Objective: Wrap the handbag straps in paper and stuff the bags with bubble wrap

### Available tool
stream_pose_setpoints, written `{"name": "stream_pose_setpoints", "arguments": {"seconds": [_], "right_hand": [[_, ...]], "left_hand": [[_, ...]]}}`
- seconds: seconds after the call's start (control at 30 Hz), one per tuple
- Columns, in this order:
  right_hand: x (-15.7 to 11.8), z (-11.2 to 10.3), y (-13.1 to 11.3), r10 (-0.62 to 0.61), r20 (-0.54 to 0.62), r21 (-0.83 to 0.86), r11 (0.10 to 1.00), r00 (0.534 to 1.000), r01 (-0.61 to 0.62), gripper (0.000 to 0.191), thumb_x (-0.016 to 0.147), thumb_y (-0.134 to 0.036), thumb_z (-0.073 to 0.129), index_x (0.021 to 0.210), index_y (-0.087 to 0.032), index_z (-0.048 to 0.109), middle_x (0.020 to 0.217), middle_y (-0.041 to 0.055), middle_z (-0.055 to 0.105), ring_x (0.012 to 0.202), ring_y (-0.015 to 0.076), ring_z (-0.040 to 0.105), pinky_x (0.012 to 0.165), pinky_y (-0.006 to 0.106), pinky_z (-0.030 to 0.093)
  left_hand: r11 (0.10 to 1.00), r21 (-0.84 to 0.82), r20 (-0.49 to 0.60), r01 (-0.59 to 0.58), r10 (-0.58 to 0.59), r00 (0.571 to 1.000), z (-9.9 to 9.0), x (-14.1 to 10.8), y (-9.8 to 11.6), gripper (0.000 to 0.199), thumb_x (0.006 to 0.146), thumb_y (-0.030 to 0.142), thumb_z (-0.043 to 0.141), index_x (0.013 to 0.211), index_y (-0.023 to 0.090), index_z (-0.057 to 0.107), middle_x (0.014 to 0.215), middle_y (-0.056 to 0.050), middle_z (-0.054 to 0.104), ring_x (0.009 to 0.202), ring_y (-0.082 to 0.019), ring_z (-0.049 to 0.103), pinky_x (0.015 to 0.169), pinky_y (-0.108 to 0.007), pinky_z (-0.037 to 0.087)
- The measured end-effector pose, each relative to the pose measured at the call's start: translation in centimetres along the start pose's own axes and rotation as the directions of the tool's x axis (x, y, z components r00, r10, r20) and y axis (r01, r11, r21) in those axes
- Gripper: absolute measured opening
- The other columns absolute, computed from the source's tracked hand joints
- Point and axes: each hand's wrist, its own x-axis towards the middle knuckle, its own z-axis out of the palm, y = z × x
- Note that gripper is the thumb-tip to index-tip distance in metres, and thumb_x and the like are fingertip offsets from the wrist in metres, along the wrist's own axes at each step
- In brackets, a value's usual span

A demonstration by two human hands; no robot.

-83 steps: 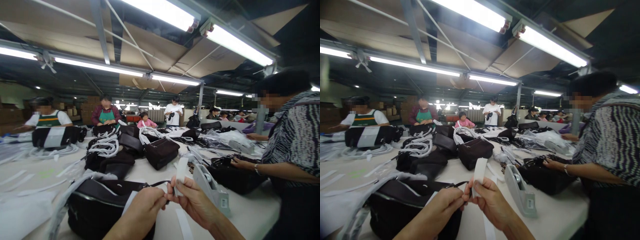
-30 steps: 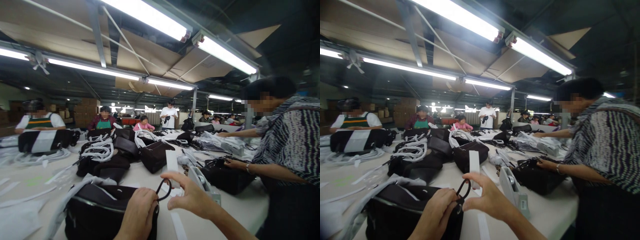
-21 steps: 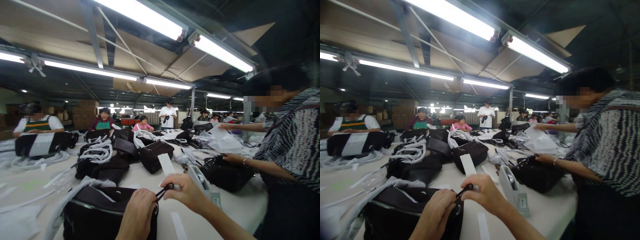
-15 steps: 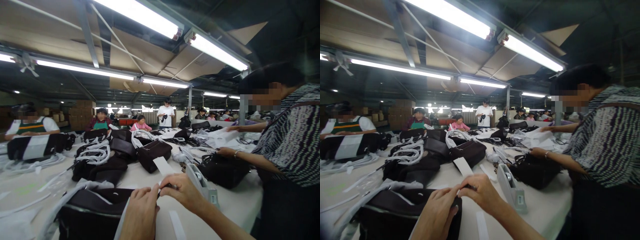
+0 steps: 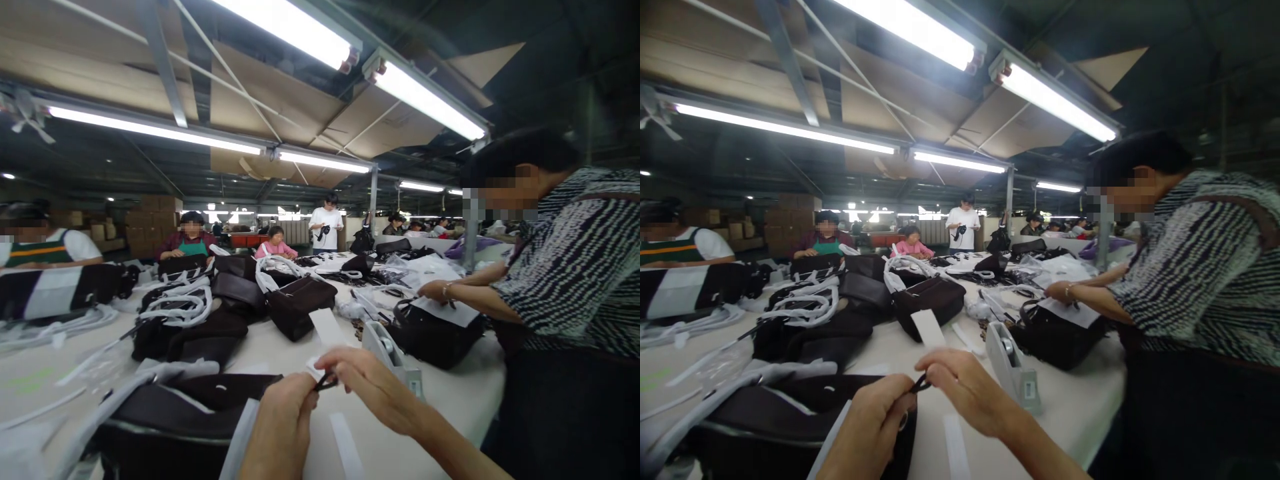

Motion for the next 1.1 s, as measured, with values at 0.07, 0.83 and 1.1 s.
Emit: {"name": "stream_pose_setpoints", "arguments": {"seconds": [0.07, 0.83, 1.1], "right_hand": [[-0.7, -0.7, 0.2, 0.101, -0.006, 0.103, 0.990, 0.995, -0.100, 0.049, 0.101, -0.046, 0.035, 0.133, -0.021, 0.061, 0.091, 0.0066, 0.070, 0.082, 0.0190, 0.063, 0.067, 0.029, 0.050], [-0.1, 3.9, 3.8, 0.527, -0.387, 0.807, 0.591, 0.756, 0.001, 0.038, 0.049, -0.045, 0.095, 0.070, -0.018, 0.078, 0.064, 0.0012, 0.068, 0.064, 0.0134, 0.055, 0.066, 0.026, 0.045], [1.3, 5.9, 2.8, 0.657, -0.439, 0.877, 0.461, 0.612, 0.134, 0.045, 0.047, -0.048, 0.095, 0.078, -0.020, 0.079, 0.075, 0.0022, 0.073, 0.070, 0.0139, 0.059, 0.065, 0.024, 0.050]], "left_hand": [[0.988, -0.144, 0.035, 0.049, -0.045, 0.998, -0.2, 0.0, 0.0, 0.025, 0.087, 0.029, 0.040, 0.072, 0.019, 0.058, 0.079, -0.007, 0.064, 0.074, -0.021, 0.062, 0.060, -0.025, 0.047], [0.889, -0.444, 0.096, 0.112, -0.077, 0.992, 0.5, 1.2, -2.1, 0.030, 0.080, 0.039, 0.055, 0.069, 0.016, 0.069, 0.063, -0.002, 0.058, 0.063, -0.016, 0.050, 0.060, -0.026, 0.035], [0.887, -0.444, 0.140, 0.125, -0.069, 0.988, 0.6, 1.4, -2.2, 0.030, 0.080, 0.040, 0.056, 0.067, 0.015, 0.068, 0.062, -0.002, 0.060, 0.060, -0.015, 0.052, 0.059, -0.024, 0.038]]}}
